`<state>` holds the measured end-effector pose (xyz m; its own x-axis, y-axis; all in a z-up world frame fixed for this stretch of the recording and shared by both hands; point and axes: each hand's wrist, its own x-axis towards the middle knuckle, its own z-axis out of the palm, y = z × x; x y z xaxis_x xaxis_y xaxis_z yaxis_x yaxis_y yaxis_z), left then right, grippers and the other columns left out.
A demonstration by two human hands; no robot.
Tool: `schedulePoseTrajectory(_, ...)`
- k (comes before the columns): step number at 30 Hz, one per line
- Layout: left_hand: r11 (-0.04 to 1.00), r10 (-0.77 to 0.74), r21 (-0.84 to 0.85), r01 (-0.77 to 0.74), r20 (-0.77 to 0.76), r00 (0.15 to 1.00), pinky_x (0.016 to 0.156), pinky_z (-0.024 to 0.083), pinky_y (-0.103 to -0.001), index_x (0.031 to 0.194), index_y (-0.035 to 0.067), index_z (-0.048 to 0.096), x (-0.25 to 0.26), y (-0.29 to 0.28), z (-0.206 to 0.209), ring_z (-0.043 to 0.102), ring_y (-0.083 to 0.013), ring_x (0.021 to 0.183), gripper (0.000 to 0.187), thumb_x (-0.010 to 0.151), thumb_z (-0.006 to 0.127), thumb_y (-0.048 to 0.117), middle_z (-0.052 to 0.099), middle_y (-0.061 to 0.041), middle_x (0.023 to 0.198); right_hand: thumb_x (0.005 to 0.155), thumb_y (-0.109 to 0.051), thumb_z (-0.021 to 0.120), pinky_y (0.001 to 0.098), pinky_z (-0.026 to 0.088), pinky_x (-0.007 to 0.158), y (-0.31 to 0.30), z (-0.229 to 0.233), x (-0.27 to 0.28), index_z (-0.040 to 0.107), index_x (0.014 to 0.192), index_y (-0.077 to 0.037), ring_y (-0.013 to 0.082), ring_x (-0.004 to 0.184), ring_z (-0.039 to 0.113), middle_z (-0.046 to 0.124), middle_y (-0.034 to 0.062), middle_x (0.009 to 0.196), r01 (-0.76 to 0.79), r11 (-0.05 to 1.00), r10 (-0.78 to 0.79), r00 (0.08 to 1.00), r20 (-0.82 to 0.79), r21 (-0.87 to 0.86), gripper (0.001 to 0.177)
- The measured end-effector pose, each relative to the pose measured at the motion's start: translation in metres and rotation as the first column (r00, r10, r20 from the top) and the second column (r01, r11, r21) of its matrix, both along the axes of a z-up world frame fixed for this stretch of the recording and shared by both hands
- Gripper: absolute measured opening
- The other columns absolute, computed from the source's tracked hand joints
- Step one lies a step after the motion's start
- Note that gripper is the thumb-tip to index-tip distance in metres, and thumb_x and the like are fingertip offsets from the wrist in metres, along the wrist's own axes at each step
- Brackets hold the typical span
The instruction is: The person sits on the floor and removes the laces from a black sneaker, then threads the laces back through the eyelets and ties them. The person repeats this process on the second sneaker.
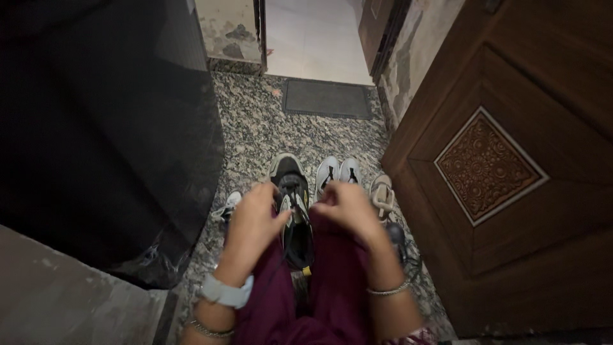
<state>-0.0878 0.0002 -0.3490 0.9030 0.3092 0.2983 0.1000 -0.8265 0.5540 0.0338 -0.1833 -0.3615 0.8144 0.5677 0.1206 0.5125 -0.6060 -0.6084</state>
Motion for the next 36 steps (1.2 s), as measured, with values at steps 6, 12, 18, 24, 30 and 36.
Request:
schedulePoseTrajectory(6, 0.998, 0.064, -0.001, -0.066, 0.234, 0.970, 0.081, 0.053, -0.048, 0.110, -0.004, 0.064, 0.024, -0.017, -0.066, 0.063, -0.0412, 0.099, 0.052, 0.067, 0.083, 0.017, 0.066, -0.021, 0.103, 0.072, -0.023, 0.085, 0.0468, 0.057, 0.071, 0.036, -0.064, -0.011, 0.075, 0.085, 0.001, 0.0396, 0.077, 0.071, 0.072, 0.0222, 0.081, 0.092, 0.994, -0.077, 0.969, 0.236, -0.054, 0.029)
schedulePoseTrajectory(12, 0.988, 0.115, 0.068, -0.139, 0.274, 0.955, 0.084, 0.055, -0.045, 0.107, 0.004, 0.073, 0.022, -0.006, -0.093, 0.066, -0.0342, 0.096, 0.028, 0.080, 0.074, 0.009, 0.069, -0.013, 0.095, 0.073, -0.019, 0.080, 0.0378, 0.059, 0.064, 0.011, -0.071, 0.007, 0.078, 0.092, -0.001, 0.0280, 0.063, 0.074, 0.074, 0.0180, 0.075, 0.061, 0.978, -0.086, 0.989, 0.117, 0.198, 0.026)
schedulePoseTrajectory(18, 0.962, 0.162, 0.174, -0.211, 0.258, 0.952, 0.078, 0.056, -0.041, 0.110, 0.003, 0.075, 0.026, -0.005, -0.099, 0.067, -0.0301, 0.090, 0.025, 0.086, 0.070, 0.005, 0.066, -0.012, 0.089, 0.073, -0.016, 0.080, 0.0303, 0.054, 0.056, 0.001, -0.061, -0.002, 0.078, 0.091, 0.000, 0.0161, 0.055, 0.071, 0.074, 0.0146, 0.068, 0.100, 0.963, -0.110, 0.994, 0.025, 0.249, 0.024)
schedulePoseTrajectory(24, 0.964, 0.152, 0.181, -0.193, 0.221, 0.963, 0.075, 0.055, -0.041, 0.113, 0.004, 0.075, 0.029, -0.002, -0.097, 0.066, -0.0292, 0.089, 0.026, 0.089, 0.067, 0.007, 0.064, -0.010, 0.089, 0.076, -0.010, 0.079, 0.0256, 0.052, 0.054, 0.005, -0.059, -0.001, 0.078, 0.090, 0.002, 0.0088, 0.057, 0.066, 0.074, 0.0080, 0.066, 0.165, 0.914, -0.150, 0.986, -0.068, 0.370, 0.019)
schedulePoseTrajectory(30, 0.934, 0.042, 0.321, -0.161, 0.346, 0.937, 0.096, 0.052, -0.041, 0.127, 0.003, 0.070, 0.030, -0.010, -0.093, 0.063, -0.0293, 0.112, 0.045, 0.083, 0.065, 0.002, 0.067, -0.011, 0.116, 0.076, -0.008, 0.078, 0.0239, 0.052, 0.055, 0.007, -0.065, 0.000, 0.079, 0.095, 0.001, 0.0072, 0.058, 0.065, 0.074, 0.0067, 0.068, 0.178, 0.897, -0.187, 0.982, -0.017, 0.404, 0.021)
schedulePoseTrajectory(36, 0.887, -0.283, 0.420, 0.193, 0.163, 0.945, 0.104, 0.040, -0.050, 0.117, -0.001, 0.068, 0.028, -0.030, -0.079, 0.056, -0.0332, 0.121, 0.044, 0.074, 0.069, 0.013, 0.064, -0.017, 0.123, 0.076, -0.008, 0.079, 0.0229, 0.052, 0.055, 0.012, -0.070, 0.002, 0.079, 0.096, 0.001, 0.0064, 0.058, 0.066, 0.075, 0.0061, 0.070, 0.144, 0.892, -0.154, 0.988, -0.011, 0.428, 0.021)
